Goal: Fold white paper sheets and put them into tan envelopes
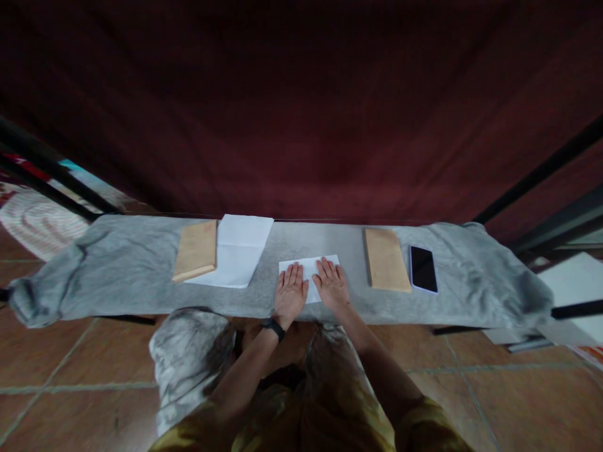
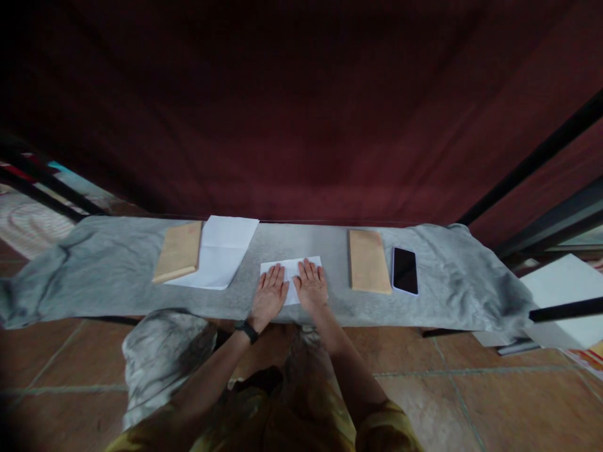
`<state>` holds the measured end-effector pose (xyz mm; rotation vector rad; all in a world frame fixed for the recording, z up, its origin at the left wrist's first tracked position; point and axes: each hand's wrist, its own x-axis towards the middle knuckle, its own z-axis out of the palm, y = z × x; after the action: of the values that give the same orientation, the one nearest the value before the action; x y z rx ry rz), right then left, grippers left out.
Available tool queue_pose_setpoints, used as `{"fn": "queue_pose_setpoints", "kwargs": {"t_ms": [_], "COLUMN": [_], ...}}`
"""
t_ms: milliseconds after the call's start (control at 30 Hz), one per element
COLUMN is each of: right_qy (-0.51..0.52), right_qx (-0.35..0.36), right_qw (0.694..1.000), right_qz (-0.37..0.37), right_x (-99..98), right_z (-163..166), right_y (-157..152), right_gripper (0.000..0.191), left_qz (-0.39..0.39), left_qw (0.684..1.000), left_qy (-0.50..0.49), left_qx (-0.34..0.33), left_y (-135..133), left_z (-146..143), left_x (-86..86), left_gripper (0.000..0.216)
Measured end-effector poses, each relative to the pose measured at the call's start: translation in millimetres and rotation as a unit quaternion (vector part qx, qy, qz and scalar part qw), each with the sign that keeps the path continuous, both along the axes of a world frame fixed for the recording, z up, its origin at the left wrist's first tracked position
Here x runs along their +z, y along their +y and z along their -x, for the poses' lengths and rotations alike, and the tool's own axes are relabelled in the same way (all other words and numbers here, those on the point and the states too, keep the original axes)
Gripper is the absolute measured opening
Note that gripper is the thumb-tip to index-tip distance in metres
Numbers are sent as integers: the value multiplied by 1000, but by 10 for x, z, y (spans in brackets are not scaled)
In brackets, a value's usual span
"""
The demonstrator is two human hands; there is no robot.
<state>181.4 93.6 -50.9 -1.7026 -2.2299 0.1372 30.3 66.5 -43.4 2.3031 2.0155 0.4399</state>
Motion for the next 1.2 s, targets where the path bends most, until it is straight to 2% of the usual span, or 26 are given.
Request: {"fn": "queue_pose_setpoints", "kwargs": {"t_ms": [167,300,400,533,700,833,900,967,1067,1133,1200], "right_qy": [-5,-9,-21,-12,137,213,256,293,346,394,387], "right_qx": [-74,-133,-173,-189,-215,-178,-149,-132,-125,-98,-41], "right_qw": [996,989,984,982,963,957,953,946,929,906,907], "right_qz": [-47,-62,-26,31,86,83,69,42,-26,-116,-163], "right_x": [-54,17,141,289,322,336,414,569,915,1126,1225], "right_z": [-247,-415,-461,-431,-411,-443,-481,-540,-644,-685,-683], "right_y": [-71,-208,-287,-284,-215,-183,-153,-111,-58,-67,-137], "right_gripper": [56,51,42,35,26,16,21,30,42,41,36], "left_qz": [-10,-16,-31,-47,-53,-45,-52,-71,-96,-97,-92], "left_qw": [1000,1000,999,999,998,998,995,989,970,956,943], "left_qy": [-1,-1,-9,-22,-32,-52,-81,-129,-220,-274,-312], "left_qx": [11,11,11,5,-12,-14,-13,0,36,51,65], "left_y": [-15,-23,-39,-76,-115,-133,-148,-169,-203,-222,-239], "left_z": [1,-15,-12,10,33,39,41,39,26,21,36], "left_x": [-16,10,18,27,69,121,143,162,182,191,195], "left_gripper": [59,58,57,53,50,48,48,48,50,51,49]}}
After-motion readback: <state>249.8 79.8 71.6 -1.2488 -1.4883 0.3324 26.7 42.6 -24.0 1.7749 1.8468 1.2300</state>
